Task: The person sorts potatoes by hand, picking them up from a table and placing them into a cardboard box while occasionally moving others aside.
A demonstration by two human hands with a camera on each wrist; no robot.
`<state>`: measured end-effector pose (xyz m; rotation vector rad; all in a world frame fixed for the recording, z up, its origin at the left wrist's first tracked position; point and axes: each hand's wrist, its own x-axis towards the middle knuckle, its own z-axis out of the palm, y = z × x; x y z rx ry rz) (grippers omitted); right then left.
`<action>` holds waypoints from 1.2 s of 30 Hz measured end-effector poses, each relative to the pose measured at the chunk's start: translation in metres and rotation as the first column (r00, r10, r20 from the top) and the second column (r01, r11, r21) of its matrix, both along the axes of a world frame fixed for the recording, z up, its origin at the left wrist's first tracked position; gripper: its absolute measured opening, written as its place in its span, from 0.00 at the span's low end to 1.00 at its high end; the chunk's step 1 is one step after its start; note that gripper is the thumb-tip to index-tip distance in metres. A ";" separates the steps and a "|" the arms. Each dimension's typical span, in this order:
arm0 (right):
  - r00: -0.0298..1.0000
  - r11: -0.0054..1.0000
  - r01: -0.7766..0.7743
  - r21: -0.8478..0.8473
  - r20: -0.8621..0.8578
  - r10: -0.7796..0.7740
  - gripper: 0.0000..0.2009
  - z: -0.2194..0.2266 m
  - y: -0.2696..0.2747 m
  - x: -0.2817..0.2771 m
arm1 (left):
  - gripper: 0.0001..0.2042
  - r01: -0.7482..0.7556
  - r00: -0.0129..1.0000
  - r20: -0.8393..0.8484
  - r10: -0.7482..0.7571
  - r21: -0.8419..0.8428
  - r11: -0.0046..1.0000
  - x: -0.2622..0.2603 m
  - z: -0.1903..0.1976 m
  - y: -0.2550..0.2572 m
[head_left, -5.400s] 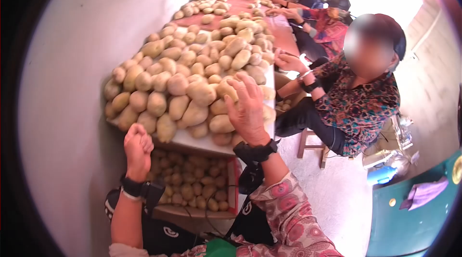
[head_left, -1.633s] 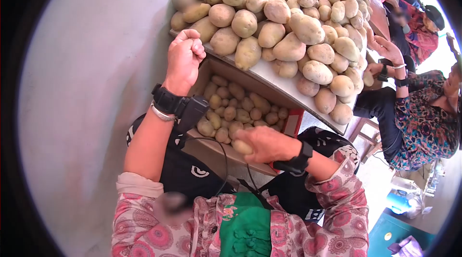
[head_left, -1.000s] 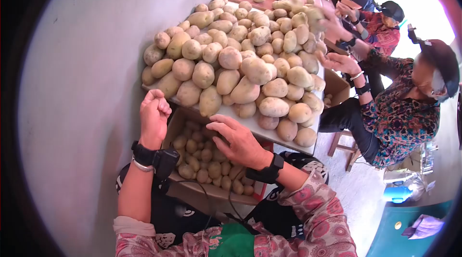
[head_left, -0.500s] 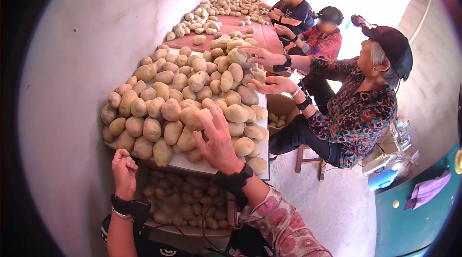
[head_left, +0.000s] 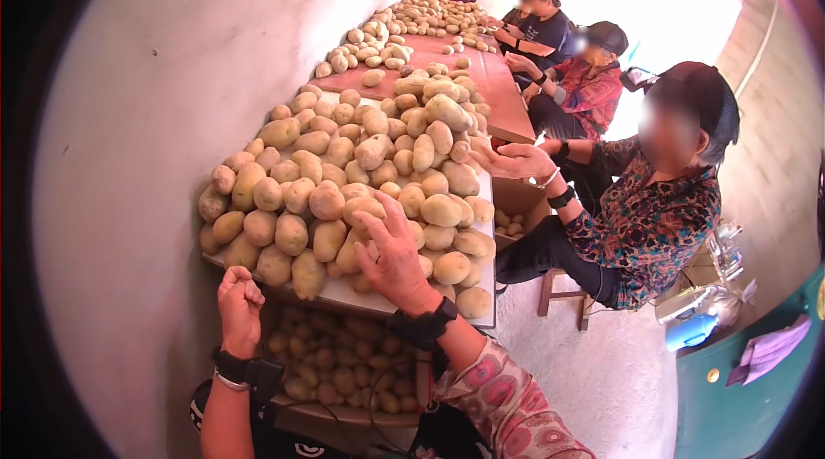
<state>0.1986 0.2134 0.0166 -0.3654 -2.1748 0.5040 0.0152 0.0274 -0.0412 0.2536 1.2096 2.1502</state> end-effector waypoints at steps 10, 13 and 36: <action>0.992 0.996 0.087 -0.005 0.088 -0.087 0.26 0.000 -0.005 -0.004 | 0.07 0.112 0.984 -0.114 -0.135 -0.192 0.975 0.009 0.019 -0.006; 0.984 0.989 0.145 -0.032 0.104 -0.141 0.27 -0.003 -0.007 -0.006 | 0.09 0.019 0.912 -0.383 -0.146 -0.317 0.948 0.015 0.020 -0.004; 0.976 0.981 0.190 -0.039 0.116 -0.184 0.27 -0.003 0.008 -0.014 | 0.28 -0.171 0.132 -0.854 -0.504 -0.520 0.837 0.049 0.036 0.009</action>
